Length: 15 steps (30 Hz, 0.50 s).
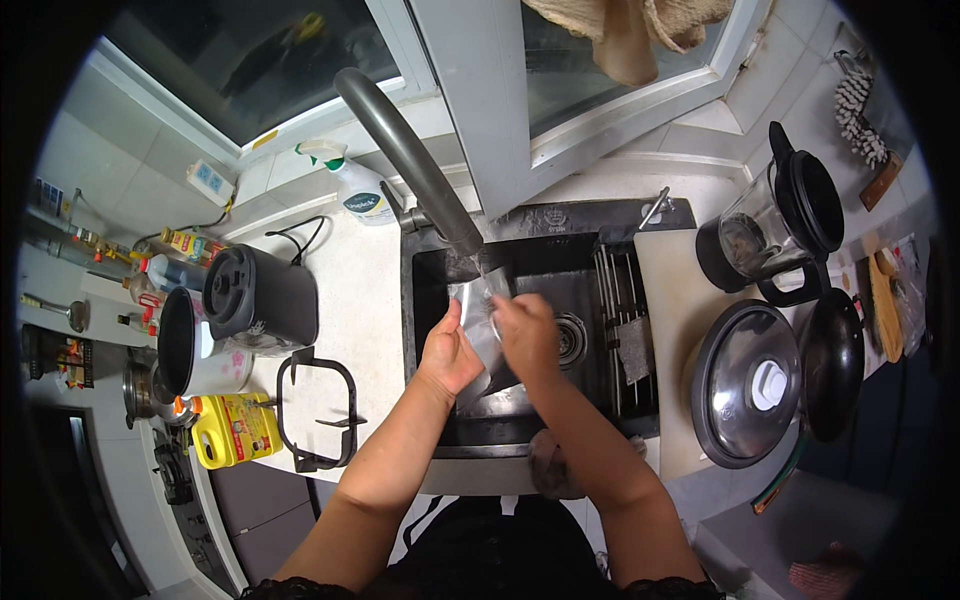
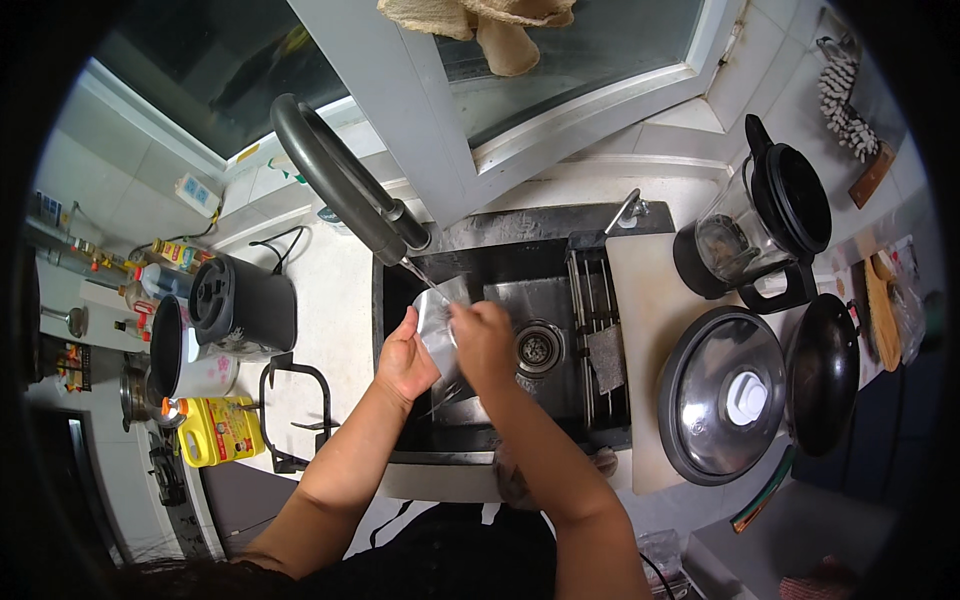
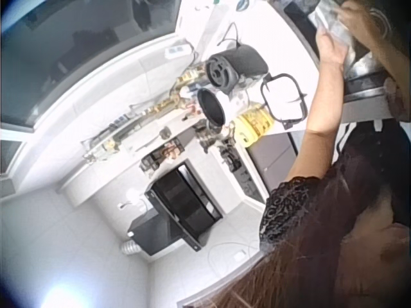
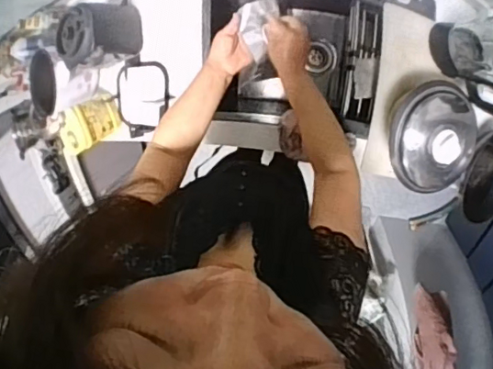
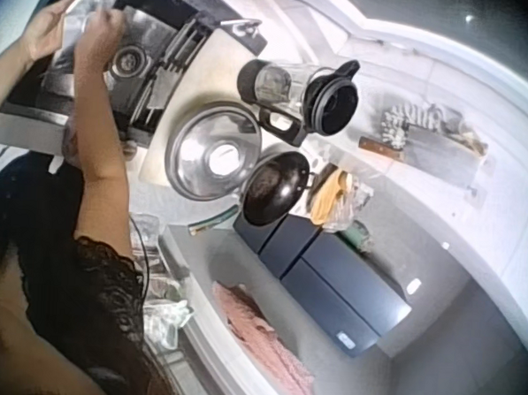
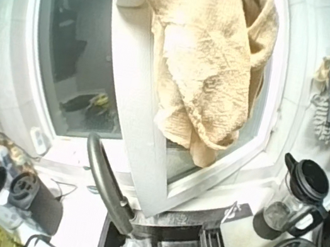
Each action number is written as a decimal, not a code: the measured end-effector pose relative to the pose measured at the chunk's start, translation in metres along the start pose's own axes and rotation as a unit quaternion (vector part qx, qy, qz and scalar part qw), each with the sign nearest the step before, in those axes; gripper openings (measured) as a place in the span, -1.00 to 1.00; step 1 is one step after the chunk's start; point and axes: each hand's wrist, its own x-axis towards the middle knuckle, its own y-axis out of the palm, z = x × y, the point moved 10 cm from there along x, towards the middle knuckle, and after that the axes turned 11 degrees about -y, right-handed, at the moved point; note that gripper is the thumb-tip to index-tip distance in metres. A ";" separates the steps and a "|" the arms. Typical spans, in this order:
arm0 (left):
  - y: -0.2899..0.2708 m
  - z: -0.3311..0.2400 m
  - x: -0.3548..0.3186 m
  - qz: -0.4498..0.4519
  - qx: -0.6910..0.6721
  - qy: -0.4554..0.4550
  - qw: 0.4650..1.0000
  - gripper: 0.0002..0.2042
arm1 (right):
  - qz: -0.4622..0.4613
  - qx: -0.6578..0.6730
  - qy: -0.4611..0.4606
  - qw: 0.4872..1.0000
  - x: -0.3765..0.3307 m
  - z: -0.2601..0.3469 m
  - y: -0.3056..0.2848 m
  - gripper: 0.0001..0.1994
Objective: The person wipes the range hood with a cloth, then moves to the sink to wash the cloth and a silver tray under running water. They rinse the items thoroughly and place the tray on the counter.
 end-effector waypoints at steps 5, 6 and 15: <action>-0.011 0.003 -0.001 0.032 0.006 -0.006 0.999 -0.49 | 0.041 -0.020 -0.036 0.998 -0.012 0.022 0.013 -0.83; -0.010 0.008 -0.004 0.013 0.004 -0.007 1.000 -0.49 | 0.010 -0.038 -0.018 0.999 -0.010 0.004 0.011 -0.83; -0.007 0.009 -0.003 -0.028 0.029 0.008 0.999 -0.50 | -0.054 -0.049 0.084 0.994 -0.005 -0.017 -0.004 -0.88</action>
